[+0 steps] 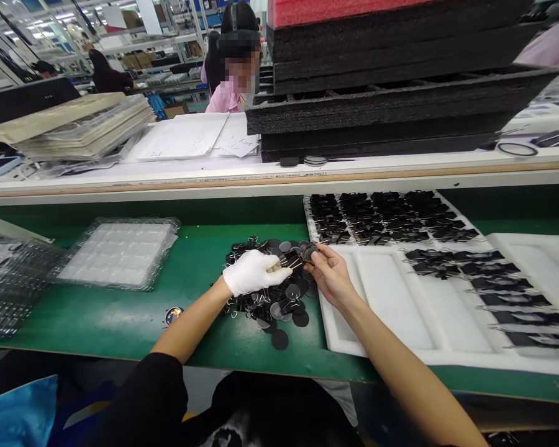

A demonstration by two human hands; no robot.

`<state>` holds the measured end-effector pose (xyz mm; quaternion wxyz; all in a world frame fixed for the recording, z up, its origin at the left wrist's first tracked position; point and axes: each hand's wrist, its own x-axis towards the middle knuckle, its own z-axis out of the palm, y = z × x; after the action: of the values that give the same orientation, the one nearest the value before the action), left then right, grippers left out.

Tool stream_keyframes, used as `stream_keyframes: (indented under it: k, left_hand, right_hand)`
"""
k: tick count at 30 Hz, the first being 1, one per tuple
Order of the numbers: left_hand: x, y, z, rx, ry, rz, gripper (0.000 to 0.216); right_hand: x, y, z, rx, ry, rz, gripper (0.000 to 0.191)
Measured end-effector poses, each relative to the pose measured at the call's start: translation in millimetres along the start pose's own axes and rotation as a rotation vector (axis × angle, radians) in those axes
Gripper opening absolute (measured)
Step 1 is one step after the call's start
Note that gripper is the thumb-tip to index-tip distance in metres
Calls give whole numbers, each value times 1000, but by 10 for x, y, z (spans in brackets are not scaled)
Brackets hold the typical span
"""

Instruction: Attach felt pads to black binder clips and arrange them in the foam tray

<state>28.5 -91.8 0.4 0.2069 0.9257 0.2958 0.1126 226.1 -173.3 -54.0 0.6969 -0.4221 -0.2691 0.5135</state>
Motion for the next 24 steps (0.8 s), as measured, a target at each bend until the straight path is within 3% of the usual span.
stream_keyframes:
  k: [11, 16, 19, 21, 24]
  left_hand:
    - [5, 53, 45, -5, -2, -24, 50]
    - [-2, 9, -109, -38, -40, -55, 47]
    - [-5, -66, -235, 18, 63, -64, 47]
    - [-4, -82, -259, 104, 80, -23, 45]
    - [-6, -22, -165, 254, -46, 152, 39]
  right_hand:
    - [-20, 111, 8, -133, 57, -71, 45]
    - [-5, 66, 26, 14, 29, 4, 40]
    - [40, -5, -14, 187, 21, 100, 35]
    - [72, -35, -49, 266, 60, 156, 35]
    - [94, -34, -78, 257, 72, 173, 37]
